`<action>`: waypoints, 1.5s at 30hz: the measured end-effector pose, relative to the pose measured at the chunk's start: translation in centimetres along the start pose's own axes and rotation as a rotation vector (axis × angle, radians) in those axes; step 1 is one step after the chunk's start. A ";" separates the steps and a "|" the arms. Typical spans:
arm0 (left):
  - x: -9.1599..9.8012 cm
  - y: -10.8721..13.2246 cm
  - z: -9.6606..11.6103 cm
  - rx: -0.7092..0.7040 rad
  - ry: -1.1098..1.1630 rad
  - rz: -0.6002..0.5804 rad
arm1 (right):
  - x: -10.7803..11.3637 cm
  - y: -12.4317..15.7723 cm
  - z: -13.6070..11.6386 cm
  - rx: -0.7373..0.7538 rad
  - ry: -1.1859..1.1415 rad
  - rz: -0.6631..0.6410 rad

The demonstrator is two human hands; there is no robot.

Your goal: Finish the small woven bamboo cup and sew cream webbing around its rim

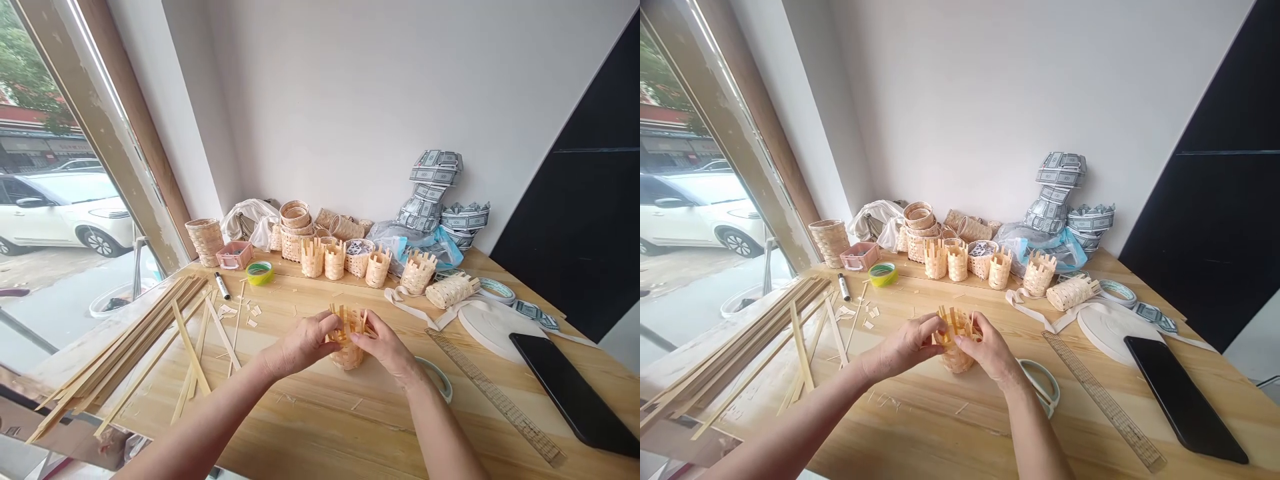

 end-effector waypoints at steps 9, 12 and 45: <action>-0.1 0.0 -0.4 -0.068 0.025 0.075 | 1.0 2.3 0.3 0.230 0.232 0.355; -0.2 -0.5 -0.4 -0.042 0.073 0.094 | 0.2 3.4 -0.8 0.541 0.429 0.338; -4.1 -1.5 -4.7 0.428 1.093 0.012 | 0.2 1.3 -0.4 0.693 0.450 0.245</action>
Point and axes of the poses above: each hand's wrist, its own y-axis away from the middle knuckle, its own x-axis out of the back of the hand, z = x × y, the point moved 2 cm from there along -y, towards the middle knuckle, and after that the axes turned 15 degrees about z, right-handed, at the moved point
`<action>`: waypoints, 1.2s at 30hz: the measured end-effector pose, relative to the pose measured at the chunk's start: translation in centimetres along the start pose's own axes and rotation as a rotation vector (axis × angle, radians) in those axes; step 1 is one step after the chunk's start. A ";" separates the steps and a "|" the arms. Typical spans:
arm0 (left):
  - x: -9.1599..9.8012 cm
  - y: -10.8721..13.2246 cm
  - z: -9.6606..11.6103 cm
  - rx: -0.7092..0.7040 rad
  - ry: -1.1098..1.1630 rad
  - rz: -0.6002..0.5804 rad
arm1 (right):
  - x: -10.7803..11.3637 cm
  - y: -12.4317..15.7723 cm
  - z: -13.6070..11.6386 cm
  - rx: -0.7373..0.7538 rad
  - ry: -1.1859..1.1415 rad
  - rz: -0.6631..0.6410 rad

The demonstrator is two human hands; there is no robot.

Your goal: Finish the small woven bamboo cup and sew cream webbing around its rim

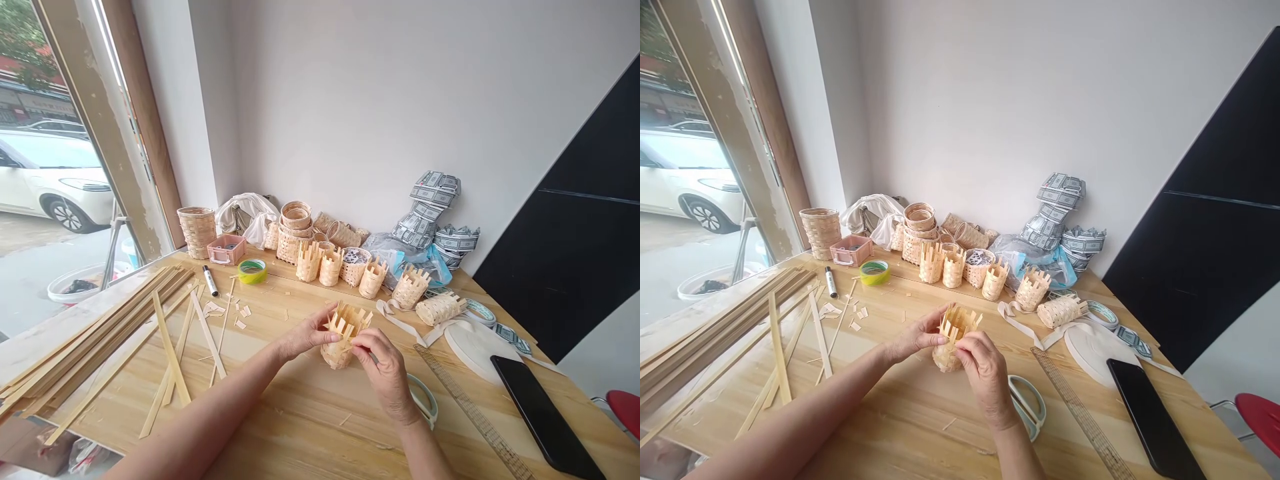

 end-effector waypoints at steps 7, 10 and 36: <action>-0.9 0.5 -0.3 -0.020 0.057 0.121 | -0.1 0.3 0.4 -0.033 -0.028 0.056; -1.2 0.7 -0.7 -0.027 0.044 0.178 | -0.3 0.4 0.4 -0.048 -0.042 0.088; -1.8 0.8 -1.4 -0.136 -0.110 0.274 | -1.4 1.4 1.3 -0.361 -0.154 0.305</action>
Point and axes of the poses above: each hand's wrist, its own y-axis away from the middle knuckle, its own x-axis out of the back of the hand, z = x × y, the point moved 2 cm from there along -y, towards the middle knuckle, and after that the axes turned 15 degrees about z, right-handed, at the moved point
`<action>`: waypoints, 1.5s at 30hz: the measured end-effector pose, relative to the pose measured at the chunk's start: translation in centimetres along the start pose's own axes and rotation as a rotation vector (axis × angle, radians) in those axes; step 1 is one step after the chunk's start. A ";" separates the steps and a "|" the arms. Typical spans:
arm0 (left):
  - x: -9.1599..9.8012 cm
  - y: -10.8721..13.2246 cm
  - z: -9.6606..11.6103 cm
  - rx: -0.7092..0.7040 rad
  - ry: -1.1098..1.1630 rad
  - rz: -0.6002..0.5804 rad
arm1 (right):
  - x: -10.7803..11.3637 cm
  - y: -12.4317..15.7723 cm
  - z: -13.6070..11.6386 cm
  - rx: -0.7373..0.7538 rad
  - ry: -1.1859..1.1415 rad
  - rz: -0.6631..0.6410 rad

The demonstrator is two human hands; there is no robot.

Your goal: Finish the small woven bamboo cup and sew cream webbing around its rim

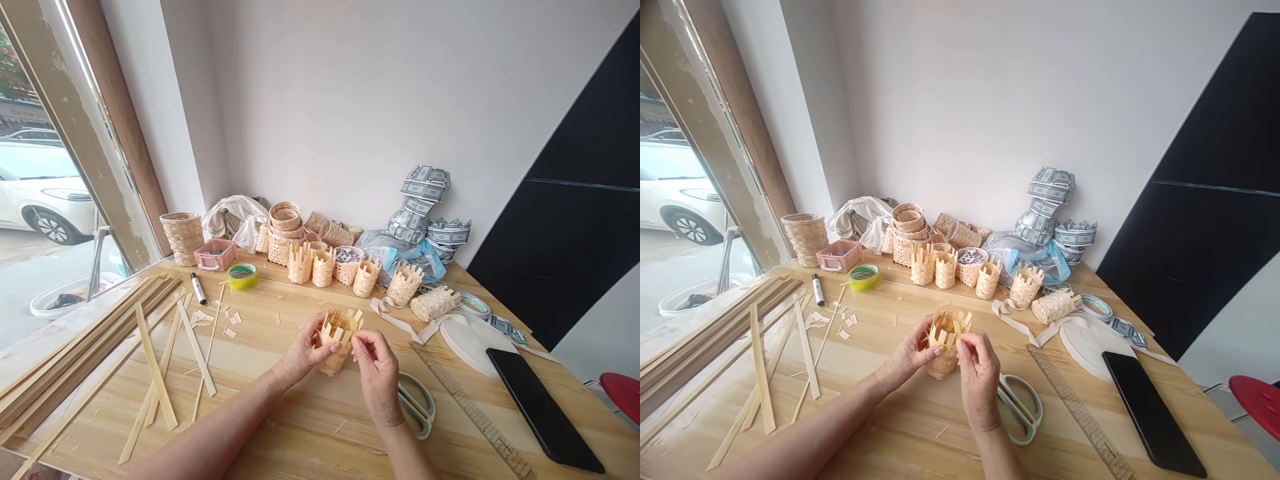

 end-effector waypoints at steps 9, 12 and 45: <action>0.1 -0.2 -0.2 0.036 0.040 -0.010 | 0.1 0.0 -0.2 0.054 -0.016 -0.031; 0.1 -0.3 -0.1 0.050 0.055 -0.019 | 0.0 0.1 -0.1 0.066 -0.027 -0.034; 0.6 0.7 1.2 -0.031 -0.196 0.042 | 0.1 0.9 -1.4 0.230 0.105 -0.054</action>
Point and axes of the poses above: each hand's wrist, its own y-axis away from the middle knuckle, its own x-axis out of the back of the hand, z = x × y, the point moved 2 cm from there along -y, towards the middle knuckle, and after that the axes turned 15 degrees about z, right-handed, at the moved point
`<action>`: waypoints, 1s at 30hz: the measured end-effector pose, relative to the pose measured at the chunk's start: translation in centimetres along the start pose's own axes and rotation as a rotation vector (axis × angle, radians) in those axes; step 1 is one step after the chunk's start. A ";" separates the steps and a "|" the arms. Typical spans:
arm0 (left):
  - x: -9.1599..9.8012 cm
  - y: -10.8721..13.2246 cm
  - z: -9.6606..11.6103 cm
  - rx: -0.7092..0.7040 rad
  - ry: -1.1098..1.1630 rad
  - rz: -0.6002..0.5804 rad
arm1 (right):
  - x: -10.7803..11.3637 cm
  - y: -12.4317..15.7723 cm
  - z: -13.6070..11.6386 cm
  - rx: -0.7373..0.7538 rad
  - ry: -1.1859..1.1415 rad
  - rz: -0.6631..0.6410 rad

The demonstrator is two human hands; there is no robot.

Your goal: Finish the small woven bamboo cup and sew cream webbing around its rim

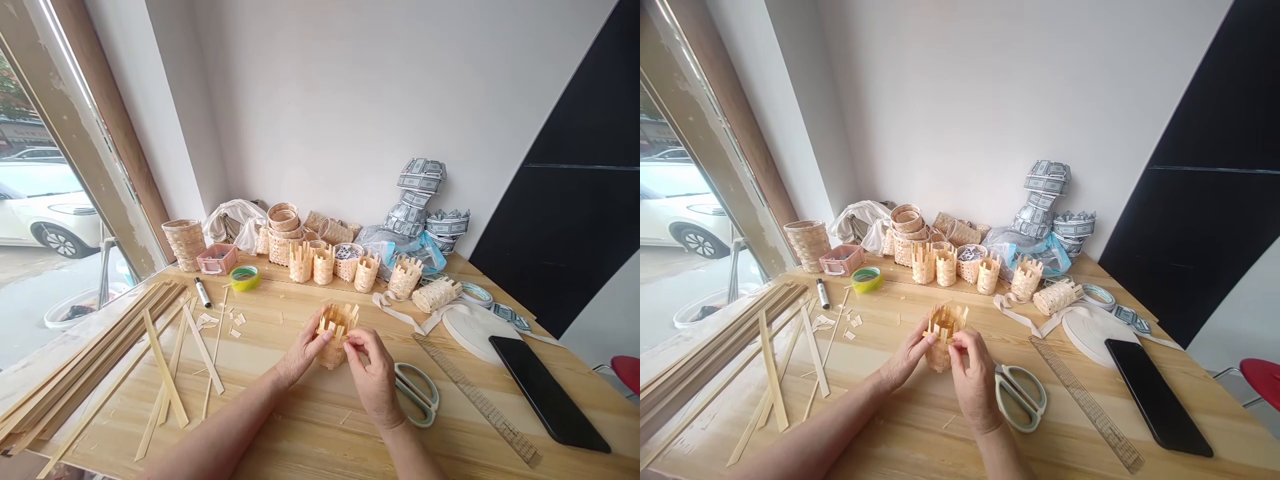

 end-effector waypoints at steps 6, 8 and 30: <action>0.3 -0.2 -0.1 0.030 0.081 0.052 | 0.2 0.1 1.6 -0.366 -0.010 0.008; 0.3 -0.2 -0.2 0.027 0.072 0.043 | 0.0 0.1 2.0 -0.432 -0.011 -0.018; 0.4 0.0 -2.2 0.037 0.208 -0.076 | -0.4 -0.3 0.1 -0.736 -0.481 -0.306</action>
Point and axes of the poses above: each hand's wrist, its own y-axis away from the middle knuckle, its own x-axis out of the back of the hand, z = x × y, the point moved 2 cm from there along -y, towards the middle knuckle, and after that the axes turned 15 degrees about z, right-handed, at the moved point
